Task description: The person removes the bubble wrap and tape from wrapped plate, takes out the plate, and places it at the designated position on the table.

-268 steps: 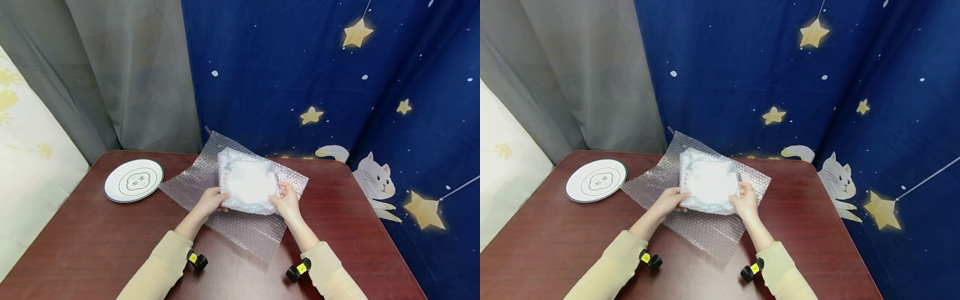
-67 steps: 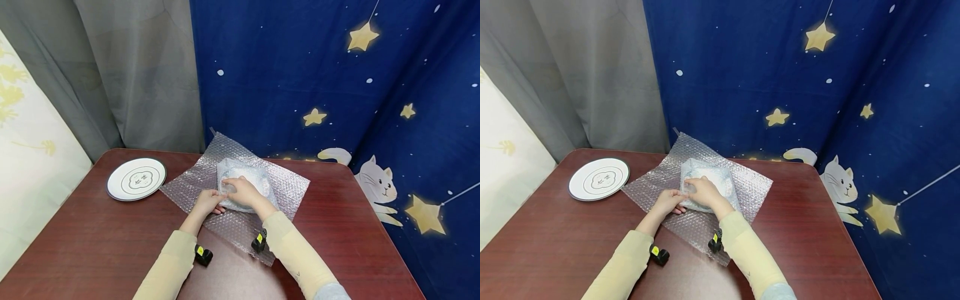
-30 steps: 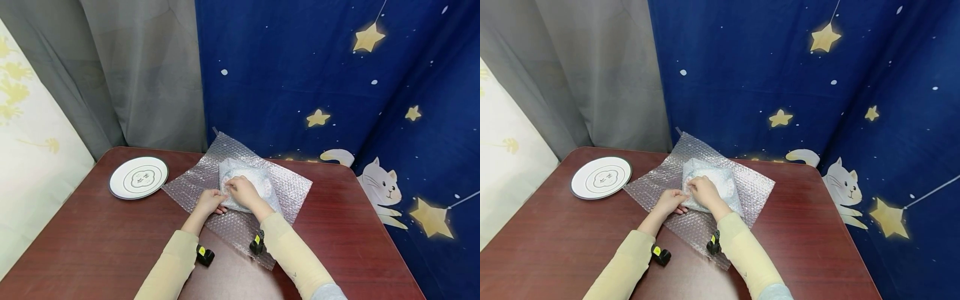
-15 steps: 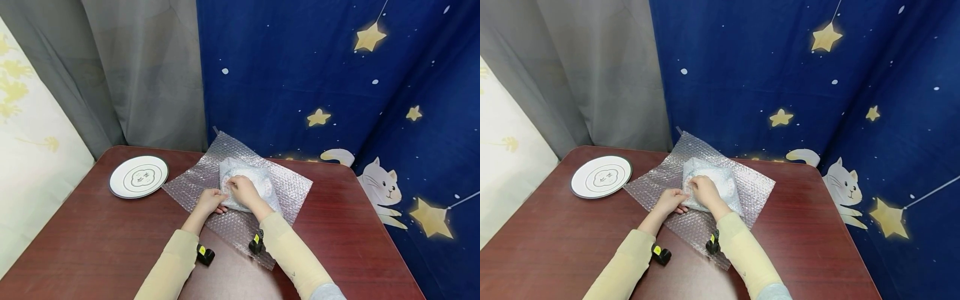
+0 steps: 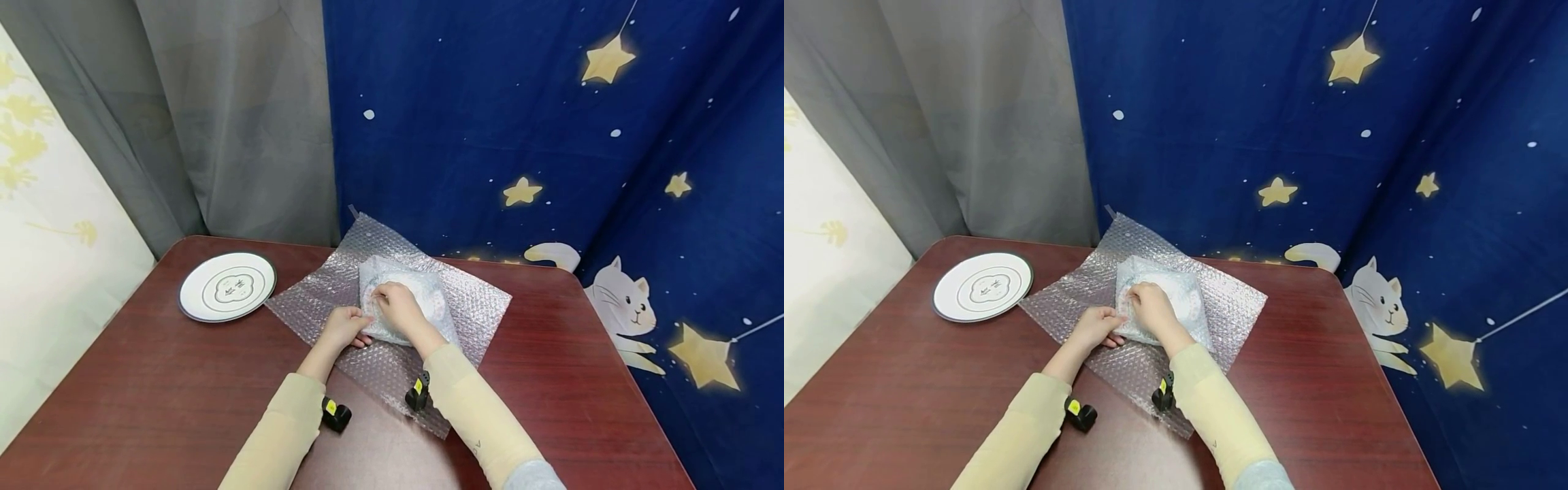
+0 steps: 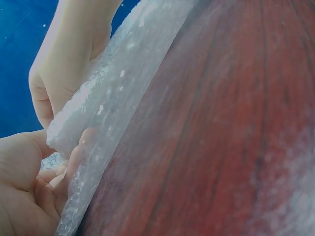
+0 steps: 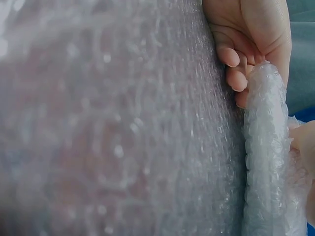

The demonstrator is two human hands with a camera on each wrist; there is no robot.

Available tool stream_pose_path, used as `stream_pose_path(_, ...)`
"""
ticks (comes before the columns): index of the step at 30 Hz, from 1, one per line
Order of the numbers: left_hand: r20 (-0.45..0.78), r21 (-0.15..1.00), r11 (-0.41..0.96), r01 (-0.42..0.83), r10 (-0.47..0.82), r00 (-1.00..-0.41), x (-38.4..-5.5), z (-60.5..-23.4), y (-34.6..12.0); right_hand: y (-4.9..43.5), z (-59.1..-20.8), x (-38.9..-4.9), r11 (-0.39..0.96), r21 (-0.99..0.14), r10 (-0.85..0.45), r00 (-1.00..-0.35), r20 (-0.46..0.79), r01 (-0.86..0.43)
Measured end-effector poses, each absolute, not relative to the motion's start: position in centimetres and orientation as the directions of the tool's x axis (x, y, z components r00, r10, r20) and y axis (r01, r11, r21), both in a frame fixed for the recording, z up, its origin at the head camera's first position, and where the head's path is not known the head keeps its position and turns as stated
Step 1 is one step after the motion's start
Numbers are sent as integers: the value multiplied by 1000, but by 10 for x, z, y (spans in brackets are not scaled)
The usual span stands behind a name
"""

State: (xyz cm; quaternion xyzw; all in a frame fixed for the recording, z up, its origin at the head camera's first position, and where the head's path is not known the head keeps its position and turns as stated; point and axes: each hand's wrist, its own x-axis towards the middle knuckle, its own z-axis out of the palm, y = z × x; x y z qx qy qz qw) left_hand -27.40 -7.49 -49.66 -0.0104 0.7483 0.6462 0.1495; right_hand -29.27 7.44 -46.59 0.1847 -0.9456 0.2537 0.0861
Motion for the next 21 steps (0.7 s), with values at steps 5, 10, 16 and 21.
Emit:
stream_pose_path(5, -233, 965, 167, -204, 180, -955, -274, -495, -75, 75, -467, -293, 796, -452, -302, -912, 278, -401)
stream_pose_path(10, -230, 965, 169, -200, 183, -956, -273, -495, -75, 76, -469, -295, 790, -462, -295, -910, 290, -403)
stream_pose_path(16, -229, 966, 166, -199, 185, -956, -273, -495, -75, 76, -471, -296, 782, -495, -271, -922, 276, -378)
stream_pose_path(21, -230, 966, 162, -201, 184, -956, -273, -494, -76, 77, -472, -297, 777, -521, -246, -933, 264, -353)
